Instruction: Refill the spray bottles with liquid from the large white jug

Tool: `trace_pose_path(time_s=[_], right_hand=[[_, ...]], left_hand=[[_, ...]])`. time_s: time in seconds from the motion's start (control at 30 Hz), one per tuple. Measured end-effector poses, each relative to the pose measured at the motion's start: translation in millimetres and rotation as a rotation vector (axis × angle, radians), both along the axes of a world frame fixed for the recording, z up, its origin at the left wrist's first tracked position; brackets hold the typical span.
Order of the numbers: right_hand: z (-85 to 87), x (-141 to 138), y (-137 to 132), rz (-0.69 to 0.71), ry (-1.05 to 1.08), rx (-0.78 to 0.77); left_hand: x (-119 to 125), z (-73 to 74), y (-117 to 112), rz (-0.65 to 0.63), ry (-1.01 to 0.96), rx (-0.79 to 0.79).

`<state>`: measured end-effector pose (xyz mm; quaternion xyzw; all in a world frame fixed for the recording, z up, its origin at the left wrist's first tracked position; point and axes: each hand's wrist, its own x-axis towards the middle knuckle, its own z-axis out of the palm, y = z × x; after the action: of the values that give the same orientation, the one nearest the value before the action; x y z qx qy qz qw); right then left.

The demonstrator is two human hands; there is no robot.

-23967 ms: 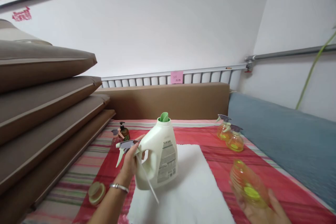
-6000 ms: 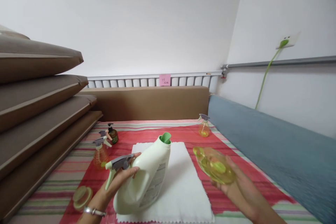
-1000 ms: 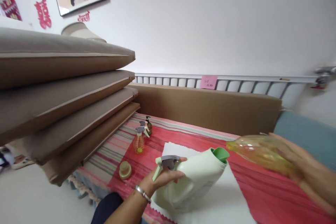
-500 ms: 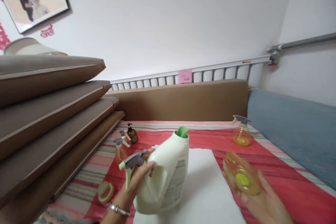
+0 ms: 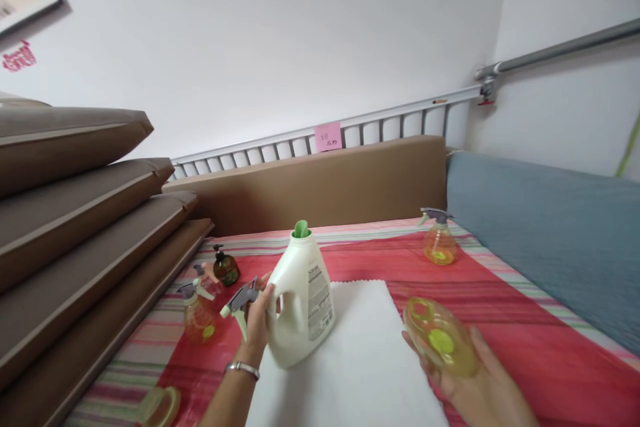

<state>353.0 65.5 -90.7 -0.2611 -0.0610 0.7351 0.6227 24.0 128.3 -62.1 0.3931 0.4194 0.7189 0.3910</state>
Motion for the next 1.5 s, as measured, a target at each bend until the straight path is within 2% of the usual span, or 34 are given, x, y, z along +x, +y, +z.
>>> trace_pose_path(time_s=[0.07, 0.17, 0.3, 0.4, 0.5, 0.57, 0.8, 0.9, 1.0, 1.13, 1.23, 1.4, 1.5], right_hand=[[-3.7, -6.3, -1.8, 0.036, 0.004, -0.007], [-8.4, -23.6, -6.7, 0.101, 0.019, 0.002], [-9.9, -57.2, -19.4, 0.238, 0.024, 0.005], [-8.6, -79.6, -32.3, 0.317, 0.009, -0.017], [-10.4, -94.2, -43.7, 0.365, -0.049, -0.064], [-14.4, -99.7, -49.0, 0.390, -0.093, -0.079], [-22.6, -102.2, -55.7, 0.384, -0.188, -0.014], [-20.3, -100.9, -57.1, 0.350, -0.212, -0.011], [-20.3, -100.7, -57.7, 0.333, -0.213, 0.003], [-21.9, -101.3, -56.9, 0.346, -0.204, 0.015], [-18.7, -103.4, -57.9, 0.359, -0.184, 0.012], [-8.0, -115.9, -66.7, 0.349, -0.162, -0.015], [-4.8, -124.4, -72.2, 0.319, -0.101, -0.035]], left_hand=[[-6.6, -8.6, -3.8, 0.002, 0.002, -0.001], [-12.9, -13.0, -15.6, -0.001, 0.035, -0.023], [-12.8, -10.7, -32.5, 0.034, 0.039, -0.055], [-16.5, -5.2, -44.0, 0.139, 0.049, -0.022], [-26.5, 5.6, -57.1, 0.308, 0.048, 0.007], [-30.9, 16.5, -67.5, 0.344, 0.045, 0.035], [-11.2, 58.8, -98.2, 0.174, 0.053, 0.136], [-1.6, 68.0, -104.5, 0.138, 0.032, 0.153], [5.5, 70.4, -108.1, 0.107, 0.026, 0.148], [12.8, 64.8, -109.6, 0.083, 0.014, 0.124], [19.0, 53.9, -108.4, 0.075, 0.047, 0.096], [40.8, 21.7, -104.0, 0.061, 0.164, 0.110], [55.0, 2.2, -101.3, 0.013, 0.197, 0.051]])
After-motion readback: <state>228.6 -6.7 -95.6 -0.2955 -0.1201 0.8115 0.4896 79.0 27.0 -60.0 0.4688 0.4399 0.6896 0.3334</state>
